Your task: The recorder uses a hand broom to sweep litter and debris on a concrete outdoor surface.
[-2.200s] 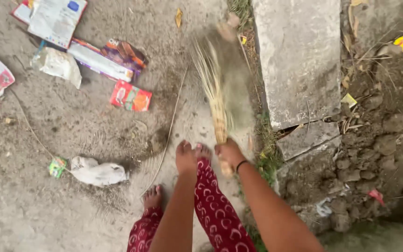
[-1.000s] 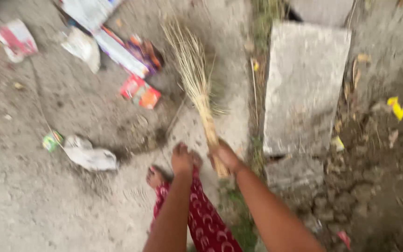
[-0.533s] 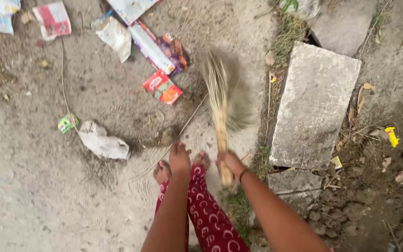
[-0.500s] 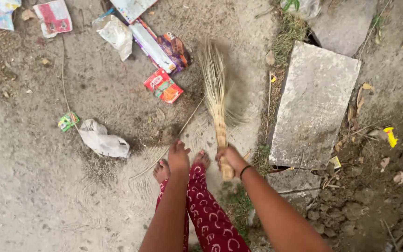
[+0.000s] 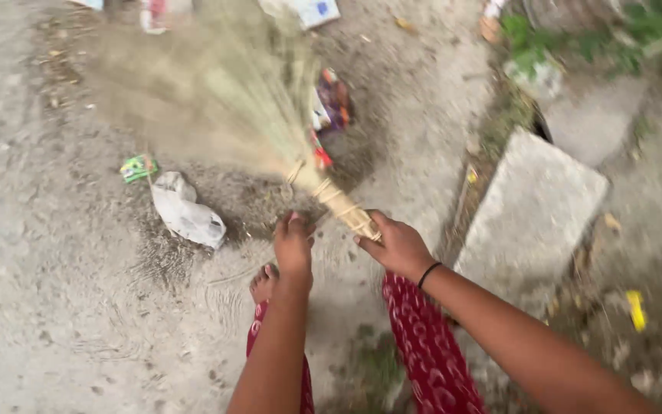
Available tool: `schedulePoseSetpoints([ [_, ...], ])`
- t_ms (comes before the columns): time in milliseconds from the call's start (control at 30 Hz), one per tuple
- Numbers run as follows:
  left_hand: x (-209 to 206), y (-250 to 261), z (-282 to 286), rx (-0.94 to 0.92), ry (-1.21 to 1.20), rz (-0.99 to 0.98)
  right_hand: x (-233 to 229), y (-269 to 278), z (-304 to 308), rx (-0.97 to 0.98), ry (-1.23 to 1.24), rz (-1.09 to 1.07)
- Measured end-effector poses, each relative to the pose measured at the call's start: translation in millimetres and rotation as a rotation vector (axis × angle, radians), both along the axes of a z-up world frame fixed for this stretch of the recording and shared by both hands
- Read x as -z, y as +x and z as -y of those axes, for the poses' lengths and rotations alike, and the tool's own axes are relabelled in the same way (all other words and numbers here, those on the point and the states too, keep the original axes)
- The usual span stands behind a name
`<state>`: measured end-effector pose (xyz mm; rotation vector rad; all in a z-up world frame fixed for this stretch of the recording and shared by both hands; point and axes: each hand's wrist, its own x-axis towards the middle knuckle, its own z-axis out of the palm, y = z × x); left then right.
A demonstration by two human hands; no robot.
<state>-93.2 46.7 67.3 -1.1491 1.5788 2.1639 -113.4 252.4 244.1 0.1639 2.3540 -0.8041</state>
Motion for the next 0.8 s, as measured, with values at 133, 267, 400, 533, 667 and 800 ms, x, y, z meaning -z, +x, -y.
schedulePoseSetpoints([
  [133,45,5,5,-0.124,-0.015,-0.113,45,-21,-6,-0.331,-0.04,-0.328],
  [267,30,-2,-17,-0.302,-0.042,-0.08,90,-31,-3,-0.548,0.022,-0.339],
  [400,34,19,-15,0.106,-0.926,0.152,141,-48,9,-0.732,0.16,-0.213],
  [533,26,9,19,0.274,-1.174,0.011,230,-67,-5,-0.846,0.056,-0.399],
  [667,79,-1,64,0.799,-1.456,-0.159,267,-90,-14,-0.888,0.12,-0.445],
  [800,109,-25,94,0.933,-1.512,-0.295,317,-111,-15,-0.837,0.145,-0.545],
])
